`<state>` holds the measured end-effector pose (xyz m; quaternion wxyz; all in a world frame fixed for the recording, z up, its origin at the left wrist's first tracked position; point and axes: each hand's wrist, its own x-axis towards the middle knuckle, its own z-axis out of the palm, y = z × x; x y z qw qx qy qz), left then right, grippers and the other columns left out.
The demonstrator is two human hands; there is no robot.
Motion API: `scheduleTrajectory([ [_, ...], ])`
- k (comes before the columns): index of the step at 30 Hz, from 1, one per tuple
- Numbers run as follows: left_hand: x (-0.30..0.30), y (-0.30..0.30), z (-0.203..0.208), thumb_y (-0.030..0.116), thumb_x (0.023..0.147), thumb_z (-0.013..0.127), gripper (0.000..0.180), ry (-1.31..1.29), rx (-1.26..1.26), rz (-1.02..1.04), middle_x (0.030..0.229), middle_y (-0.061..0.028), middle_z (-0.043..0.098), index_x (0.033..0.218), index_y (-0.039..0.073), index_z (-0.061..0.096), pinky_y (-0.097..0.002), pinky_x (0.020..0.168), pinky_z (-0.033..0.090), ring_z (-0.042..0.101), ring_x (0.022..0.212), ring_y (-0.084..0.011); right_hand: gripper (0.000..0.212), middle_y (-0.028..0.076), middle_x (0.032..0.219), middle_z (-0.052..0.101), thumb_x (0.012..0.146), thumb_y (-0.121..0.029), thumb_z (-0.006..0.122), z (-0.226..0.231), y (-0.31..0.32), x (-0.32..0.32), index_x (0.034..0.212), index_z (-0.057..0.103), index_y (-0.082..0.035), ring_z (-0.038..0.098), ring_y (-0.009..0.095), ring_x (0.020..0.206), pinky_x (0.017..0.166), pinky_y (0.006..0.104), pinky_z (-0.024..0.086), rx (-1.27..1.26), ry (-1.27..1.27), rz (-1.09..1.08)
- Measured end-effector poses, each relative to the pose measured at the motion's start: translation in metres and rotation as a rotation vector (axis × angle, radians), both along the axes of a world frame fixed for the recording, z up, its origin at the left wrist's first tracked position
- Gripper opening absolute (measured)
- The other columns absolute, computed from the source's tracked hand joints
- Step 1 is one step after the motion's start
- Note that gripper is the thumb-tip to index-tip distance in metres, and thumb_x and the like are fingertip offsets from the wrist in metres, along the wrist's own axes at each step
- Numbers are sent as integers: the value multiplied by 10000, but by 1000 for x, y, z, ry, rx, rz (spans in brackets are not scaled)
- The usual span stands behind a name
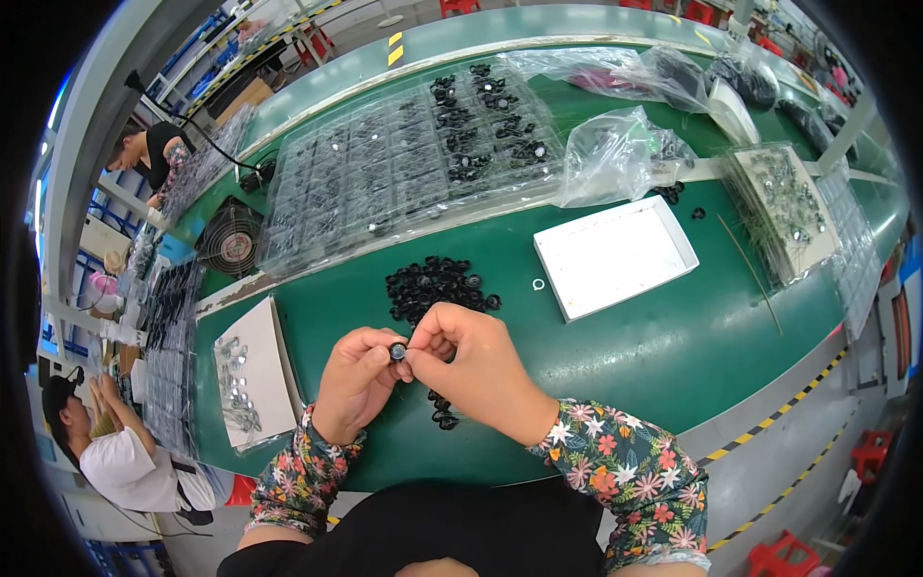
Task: The person assembles small black plastic components by hand at a factory workbench.
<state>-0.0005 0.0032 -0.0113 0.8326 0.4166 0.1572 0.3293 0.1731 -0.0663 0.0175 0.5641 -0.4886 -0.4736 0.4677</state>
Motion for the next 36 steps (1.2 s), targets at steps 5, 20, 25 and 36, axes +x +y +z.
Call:
scheduleTrajectory([
  [5, 0, -2, 1, 72, 932, 585, 160, 43, 21, 7, 955, -110, 656, 1061, 4, 650, -329, 763, 530, 638, 832, -198, 92, 27, 728, 645, 811, 4, 634, 1, 2, 1, 790, 546, -9, 612, 60, 655, 596, 208, 493, -102, 128, 41],
  [20, 2, 2, 2, 228, 978, 526, 285, 31, -178, -56, 919, -74, 639, 1086, -27, 592, -308, 759, 518, 608, 809, -151, 108, 48, 740, 652, 862, -46, 630, -1, 4, -1, 831, 537, -1, 621, 66, 665, 606, 214, 508, -85, 210, 83],
  [25, 0, 2, 3, 234, 979, 525, 289, 21, -180, -66, 922, -74, 638, 1085, -26, 591, -302, 759, 518, 608, 807, -148, 87, 50, 751, 656, 867, -29, 616, -3, 4, -2, 844, 539, 2, 630, 74, 676, 615, 217, 514, -74, 223, 91],
  [36, 3, -1, 7, 248, 968, 539, 271, 93, -190, -13, 863, -81, 623, 1056, -5, 581, -294, 724, 465, 580, 769, -162, 84, 48, 763, 662, 868, -31, 617, 3, 2, 1, 837, 545, -2, 637, 76, 689, 622, 215, 513, -75, 121, 75],
])
